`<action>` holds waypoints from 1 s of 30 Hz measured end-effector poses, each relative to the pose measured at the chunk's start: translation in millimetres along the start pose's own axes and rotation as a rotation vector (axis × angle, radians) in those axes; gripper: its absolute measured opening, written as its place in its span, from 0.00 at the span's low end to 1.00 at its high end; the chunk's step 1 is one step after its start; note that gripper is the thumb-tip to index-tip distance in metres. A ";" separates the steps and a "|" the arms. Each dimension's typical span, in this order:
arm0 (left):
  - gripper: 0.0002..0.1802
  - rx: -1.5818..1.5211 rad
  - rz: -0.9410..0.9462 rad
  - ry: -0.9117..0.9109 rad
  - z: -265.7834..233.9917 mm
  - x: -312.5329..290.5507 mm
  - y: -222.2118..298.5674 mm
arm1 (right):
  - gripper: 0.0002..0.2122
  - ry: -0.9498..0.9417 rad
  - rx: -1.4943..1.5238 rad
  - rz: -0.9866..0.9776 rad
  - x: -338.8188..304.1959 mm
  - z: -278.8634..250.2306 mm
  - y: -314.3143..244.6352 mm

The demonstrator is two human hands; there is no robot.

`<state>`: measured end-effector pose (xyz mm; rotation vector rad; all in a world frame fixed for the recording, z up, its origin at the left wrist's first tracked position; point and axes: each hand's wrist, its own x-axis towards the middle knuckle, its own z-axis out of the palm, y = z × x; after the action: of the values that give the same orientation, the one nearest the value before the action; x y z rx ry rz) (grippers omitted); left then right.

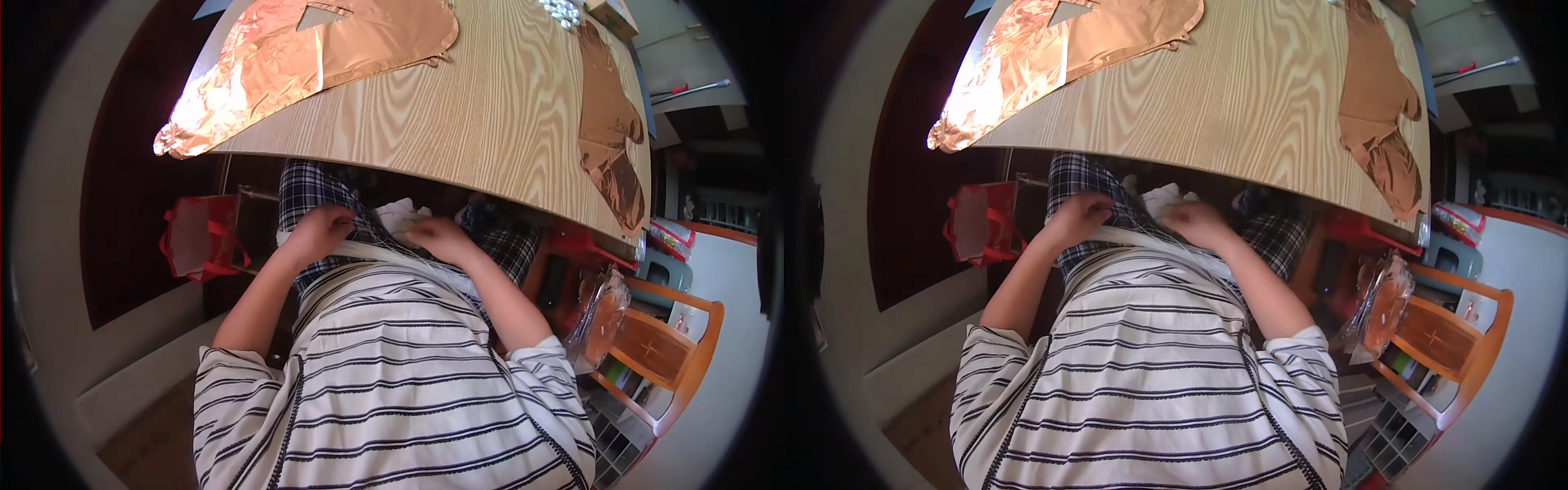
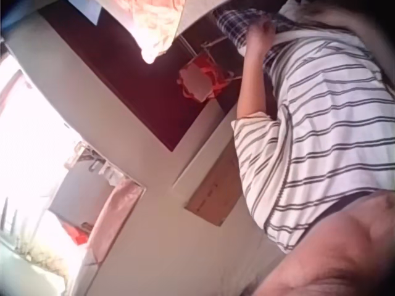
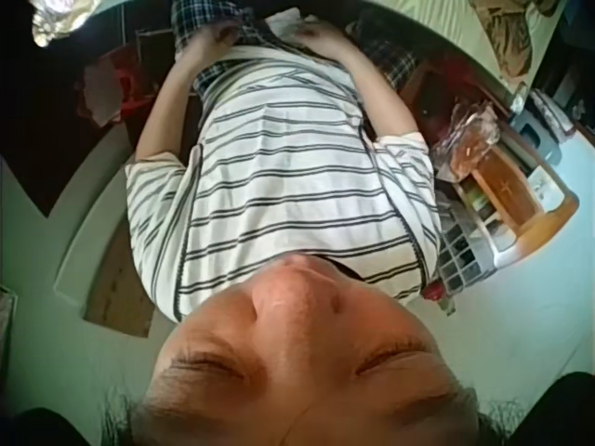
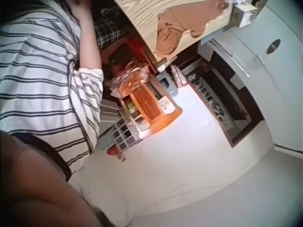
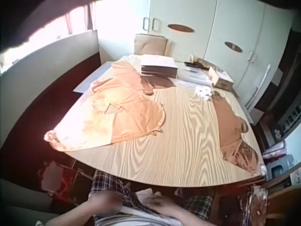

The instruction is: Attaching plastic valves or clips to copper-colored foil balloons.

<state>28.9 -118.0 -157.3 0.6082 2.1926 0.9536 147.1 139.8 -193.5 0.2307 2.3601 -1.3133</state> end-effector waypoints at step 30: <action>0.11 0.067 0.462 -0.106 -31.1 -9.1 101.3 | 0.10 0.038 0.418 -0.115 -28.0 -37.0 -115.5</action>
<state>27.6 -74.6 -60.2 1.2049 2.0333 1.0492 121.9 110.4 -75.2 0.2467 2.1318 -1.8662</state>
